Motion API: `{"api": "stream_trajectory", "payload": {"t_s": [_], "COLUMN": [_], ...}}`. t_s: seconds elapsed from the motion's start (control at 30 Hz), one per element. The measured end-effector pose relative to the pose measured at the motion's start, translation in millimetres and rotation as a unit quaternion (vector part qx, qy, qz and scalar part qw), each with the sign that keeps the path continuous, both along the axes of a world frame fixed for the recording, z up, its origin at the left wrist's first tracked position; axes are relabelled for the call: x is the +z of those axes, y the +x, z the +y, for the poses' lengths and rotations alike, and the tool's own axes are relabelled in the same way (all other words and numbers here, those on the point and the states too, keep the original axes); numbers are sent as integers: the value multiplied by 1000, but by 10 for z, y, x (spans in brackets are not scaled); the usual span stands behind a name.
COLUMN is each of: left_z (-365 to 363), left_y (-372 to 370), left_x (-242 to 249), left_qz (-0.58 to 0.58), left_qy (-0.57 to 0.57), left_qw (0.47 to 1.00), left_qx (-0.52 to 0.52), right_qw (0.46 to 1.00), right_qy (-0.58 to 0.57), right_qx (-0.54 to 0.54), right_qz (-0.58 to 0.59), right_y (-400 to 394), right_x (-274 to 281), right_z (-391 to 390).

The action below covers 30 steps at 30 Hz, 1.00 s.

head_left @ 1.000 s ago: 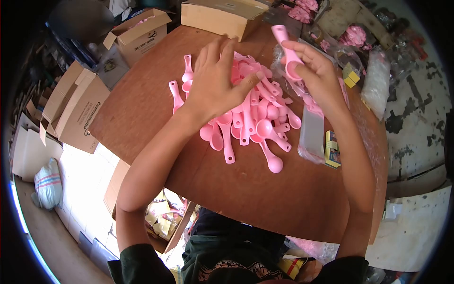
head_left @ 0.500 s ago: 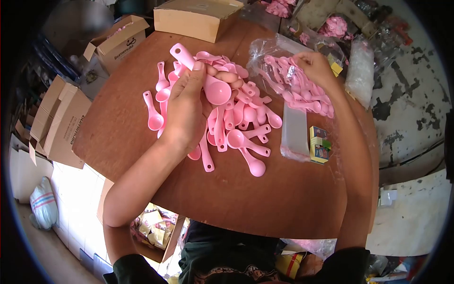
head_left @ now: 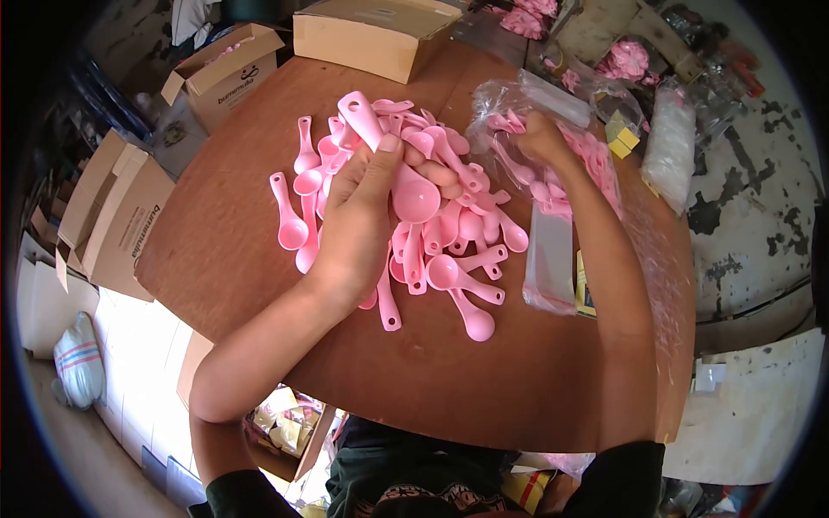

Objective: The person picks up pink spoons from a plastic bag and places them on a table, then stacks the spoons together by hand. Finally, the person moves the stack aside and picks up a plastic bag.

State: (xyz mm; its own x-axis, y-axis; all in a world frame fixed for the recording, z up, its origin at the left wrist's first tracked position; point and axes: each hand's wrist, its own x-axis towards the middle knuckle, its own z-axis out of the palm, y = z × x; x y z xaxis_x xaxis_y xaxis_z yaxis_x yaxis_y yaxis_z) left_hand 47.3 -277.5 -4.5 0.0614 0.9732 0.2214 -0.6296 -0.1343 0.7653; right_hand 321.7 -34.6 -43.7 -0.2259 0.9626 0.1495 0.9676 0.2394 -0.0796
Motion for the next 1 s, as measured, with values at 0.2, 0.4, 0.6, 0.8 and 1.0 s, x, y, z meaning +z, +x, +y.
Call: {"api": "stream_trajectory", "payload": {"t_s": [0.2, 0.4, 0.6, 0.8, 1.0], "left_z": [24, 45, -33, 7, 69], "left_y": [-28, -29, 21, -21, -145], "left_x": [-72, -91, -41, -43, -24], "left_qz": [25, 40, 51, 69, 123], "left_qy": [15, 9, 12, 23, 27], "left_qw": [1000, 999, 999, 997, 987], "left_qx": [-3, 11, -11, 22, 98], "right_qw": [994, 857, 724, 671, 838], "right_qy": [-25, -177, -292, -328, -128], "right_qx": [26, 11, 96, 196, 232], "right_qz": [104, 485, 617, 636, 476], "right_y": [112, 302, 152, -92, -386], "right_x": [123, 971, 1089, 985, 881], "right_z": [-85, -954, -1558, -1740, -1874]}}
